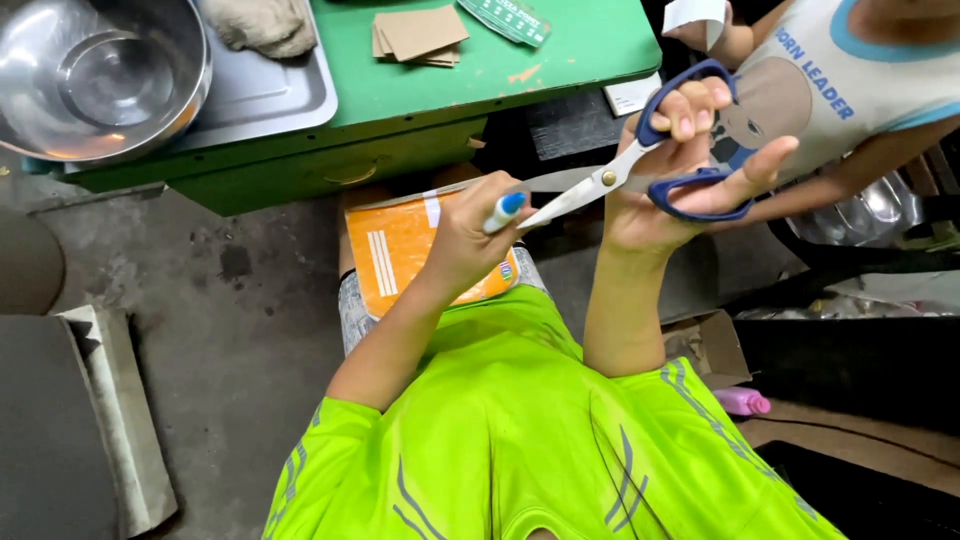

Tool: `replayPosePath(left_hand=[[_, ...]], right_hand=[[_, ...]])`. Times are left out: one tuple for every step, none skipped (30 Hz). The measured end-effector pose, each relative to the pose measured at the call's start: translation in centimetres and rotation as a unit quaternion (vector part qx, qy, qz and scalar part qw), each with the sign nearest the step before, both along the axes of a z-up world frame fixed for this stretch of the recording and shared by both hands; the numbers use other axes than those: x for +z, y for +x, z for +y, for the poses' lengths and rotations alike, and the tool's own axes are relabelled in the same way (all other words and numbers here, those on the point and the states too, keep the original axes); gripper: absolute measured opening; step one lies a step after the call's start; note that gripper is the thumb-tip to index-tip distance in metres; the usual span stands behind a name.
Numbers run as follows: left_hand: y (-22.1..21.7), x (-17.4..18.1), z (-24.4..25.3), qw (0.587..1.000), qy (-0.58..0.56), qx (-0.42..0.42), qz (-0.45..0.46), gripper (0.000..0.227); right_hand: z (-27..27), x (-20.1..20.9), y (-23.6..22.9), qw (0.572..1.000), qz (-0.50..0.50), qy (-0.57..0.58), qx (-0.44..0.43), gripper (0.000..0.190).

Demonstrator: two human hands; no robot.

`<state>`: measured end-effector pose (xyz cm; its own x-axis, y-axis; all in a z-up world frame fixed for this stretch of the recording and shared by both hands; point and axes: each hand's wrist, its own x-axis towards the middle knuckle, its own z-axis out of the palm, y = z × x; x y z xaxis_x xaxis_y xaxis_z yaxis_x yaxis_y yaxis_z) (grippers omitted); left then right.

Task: The person sits on the floor and applies glue from a small bottle onto a rectangular cardboard piece. They then cap the bottle and hand it to a child who uses scissors to cut the nozzle tip. The person receives the bottle back and continues the task.

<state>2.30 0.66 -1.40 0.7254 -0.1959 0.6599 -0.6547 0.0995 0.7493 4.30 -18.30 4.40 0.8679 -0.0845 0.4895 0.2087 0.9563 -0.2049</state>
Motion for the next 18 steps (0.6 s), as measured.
replayPosePath(left_hand=[[-0.1, -0.1, -0.1, 1.0, -0.001, 0.002, 0.001, 0.004], [-0.2, -0.1, -0.1, 1.0, 0.003, 0.012, -0.006, 0.01], [-0.3, -0.2, -0.2, 1.0, 0.007, 0.022, -0.013, 0.017], [-0.5, 0.0, 0.1, 1.0, 0.007, 0.024, -0.014, 0.017], [-0.6, 0.2, 0.4, 0.999, 0.008, 0.029, -0.011, 0.018], [-0.8, 0.3, 0.6, 0.999, 0.008, 0.035, -0.007, 0.021], [-0.8, 0.5, 0.8, 0.999, 0.008, 0.036, -0.006, 0.021], [-0.8, 0.6, 1.0, 0.999, 0.008, 0.039, -0.02, 0.021], [-0.8, 0.6, 1.2, 0.999, 0.007, 0.042, -0.033, 0.022], [-0.9, 0.7, 1.3, 0.998, 0.007, 0.043, -0.033, 0.022], [-0.9, 0.9, 1.4, 0.998, 0.006, 0.045, -0.047, 0.021], [-1.0, 1.0, 1.5, 0.997, 0.006, 0.046, -0.062, 0.021], [-1.0, 1.0, 1.6, 0.997, 0.006, 0.047, -0.062, 0.021], [-1.0, 1.1, 1.6, 0.996, 0.009, 0.052, -0.071, 0.021], [-1.0, 1.1, 1.6, 0.995, 0.012, 0.057, -0.081, 0.022], [-1.0, 1.1, 1.7, 0.995, 0.012, 0.057, -0.081, 0.022], [-1.1, 1.1, 1.8, 0.993, 0.02, 0.063, -0.093, 0.022], [-1.1, 1.1, 2.0, 0.992, 0.028, 0.069, -0.105, 0.022]], right_hand=[[0.0, 0.0, -0.1, 1.0, 0.001, -0.001, 0.002, 0.049], [0.1, 0.0, -0.2, 0.999, 0.005, 0.016, 0.034, 0.051], [0.2, 0.1, -0.3, 0.997, 0.009, 0.033, 0.066, 0.053], [-0.1, 0.3, -0.4, 0.997, 0.008, 0.033, 0.068, 0.053], [-0.3, 0.5, -0.5, 0.999, -0.031, 0.01, 0.039, 0.059], [-0.6, 0.7, -0.7, 0.998, -0.068, -0.013, 0.01, 0.065], [-1.1, 1.0, -0.9, 0.998, -0.067, -0.013, 0.012, 0.065], [-1.5, 1.2, -1.2, 0.997, -0.068, -0.017, -0.019, 0.065], [-1.9, 1.4, -1.5, 0.996, -0.068, -0.02, -0.05, 0.065], [-1.8, 1.7, -2.0, 0.996, -0.068, -0.02, -0.049, 0.065], [-1.6, 2.0, -2.4, 0.994, -0.085, -0.045, -0.06, 0.064], [-1.5, 2.3, -2.9, 0.99, -0.101, -0.07, -0.071, 0.064], [-1.6, 2.3, -3.2, 0.99, -0.101, -0.07, -0.069, 0.064], [-1.7, 2.2, -3.6, 0.988, -0.101, -0.088, -0.074, 0.063], [-1.8, 2.2, -3.9, 0.986, -0.101, -0.105, -0.079, 0.063], [-1.8, 2.2, -4.1, 0.986, -0.101, -0.105, -0.079, 0.063], [-1.9, 2.2, -4.3, 0.985, -0.102, -0.103, -0.095, 0.065], [-1.9, 2.2, -4.5, 0.983, -0.102, -0.101, -0.112, 0.067]])
